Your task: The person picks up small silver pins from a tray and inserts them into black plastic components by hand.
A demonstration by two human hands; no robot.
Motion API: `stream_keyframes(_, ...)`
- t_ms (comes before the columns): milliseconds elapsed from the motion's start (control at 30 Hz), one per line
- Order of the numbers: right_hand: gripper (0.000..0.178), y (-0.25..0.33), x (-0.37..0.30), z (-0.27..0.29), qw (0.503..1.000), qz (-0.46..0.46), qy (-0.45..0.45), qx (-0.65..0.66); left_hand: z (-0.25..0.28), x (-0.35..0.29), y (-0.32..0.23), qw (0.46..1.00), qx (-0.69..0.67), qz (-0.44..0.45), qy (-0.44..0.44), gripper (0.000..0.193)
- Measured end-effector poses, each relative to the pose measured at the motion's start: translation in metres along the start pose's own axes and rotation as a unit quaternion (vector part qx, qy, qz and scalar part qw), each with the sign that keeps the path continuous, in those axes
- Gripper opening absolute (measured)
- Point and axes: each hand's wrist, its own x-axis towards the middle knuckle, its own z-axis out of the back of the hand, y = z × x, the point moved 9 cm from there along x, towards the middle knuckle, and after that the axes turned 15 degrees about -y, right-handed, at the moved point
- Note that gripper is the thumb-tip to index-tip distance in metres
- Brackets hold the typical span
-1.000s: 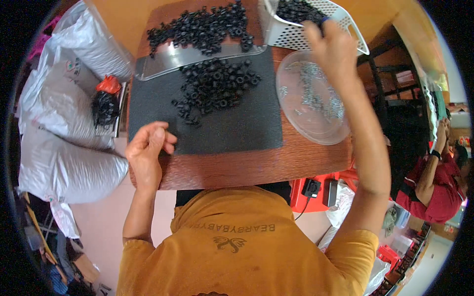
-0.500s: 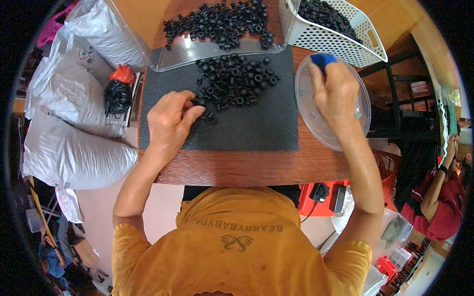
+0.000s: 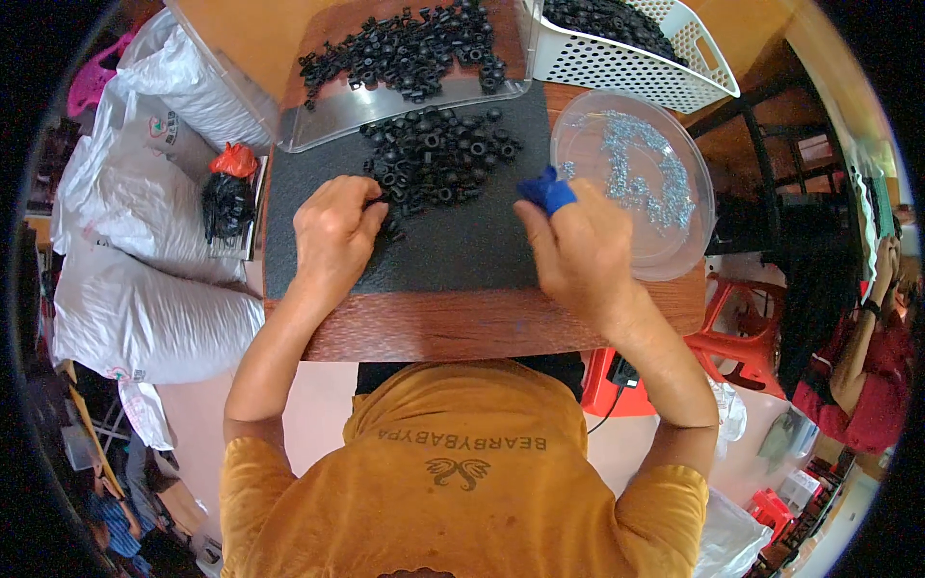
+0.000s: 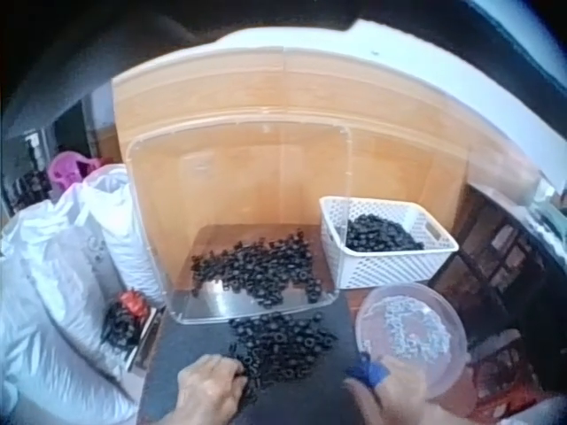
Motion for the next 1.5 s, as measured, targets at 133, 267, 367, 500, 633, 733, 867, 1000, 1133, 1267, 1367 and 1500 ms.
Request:
stream_keyframes(133, 0.013, 0.013, -0.014, -0.010, 0.996, -0.054, 0.002, 0.075, -0.004, -0.025, 0.014, 0.870, -0.352, 0.344, 0.030, 0.019)
stream_keyframes(267, 0.012, 0.024, -0.020, -0.022, 0.974, -0.133, 0.010, 0.180, -0.013, -0.047, 0.000, 0.704, -0.503, 0.496, 0.068, 0.016)
stream_keyframes(367, 0.011, 0.025, -0.024, -0.026, 0.940, -0.241, -0.014, 0.243, -0.017, -0.058, -0.011, 0.645, -0.542, 0.534, 0.072, 0.016)
stream_keyframes(500, 0.010, 0.023, -0.039, -0.033, 0.919, -0.288, -0.006, 0.269, -0.022, -0.068, -0.022, 0.588, -0.592, 0.548, 0.054, 0.018)
stream_keyframes(633, 0.012, 0.022, -0.046, -0.030, 0.926, -0.279, -0.015, 0.254, -0.027, -0.075, -0.027, 0.586, -0.591, 0.552, 0.053, 0.020)
stream_keyframes(733, 0.013, 0.026, -0.046, -0.023, 0.938, -0.259, -0.012, 0.229, -0.024, -0.074, -0.028, 0.610, -0.574, 0.545, 0.037, 0.020)
stream_keyframes(867, 0.015, 0.034, -0.042, -0.015, 0.963, -0.199, -0.037, 0.178, -0.026, -0.069, -0.038, 0.584, -0.586, 0.558, 0.060, 0.022)
stream_keyframes(1000, 0.014, 0.031, -0.043, -0.014, 0.965, -0.204, -0.038, 0.163, -0.028, -0.071, -0.041, 0.588, -0.587, 0.554, 0.061, 0.023)
stream_keyframes(1133, 0.012, 0.015, -0.054, -0.020, 0.933, -0.288, -0.037, 0.212, -0.029, -0.072, -0.045, 0.585, -0.572, 0.572, 0.060, 0.022)
stream_keyframes(1267, 0.010, 0.009, -0.058, -0.024, 0.927, -0.309, -0.021, 0.209, -0.036, -0.079, -0.051, 0.593, -0.561, 0.570, 0.088, 0.021)
stream_keyframes(1367, 0.010, 0.011, -0.062, -0.022, 0.937, -0.300, -0.017, 0.178, -0.038, -0.083, -0.053, 0.606, -0.546, 0.569, 0.099, 0.020)
stream_keyframes(1500, 0.012, 0.012, -0.053, -0.009, 0.973, -0.201, -0.016, 0.115, -0.044, -0.085, -0.055, 0.620, -0.545, 0.548, 0.136, 0.016)
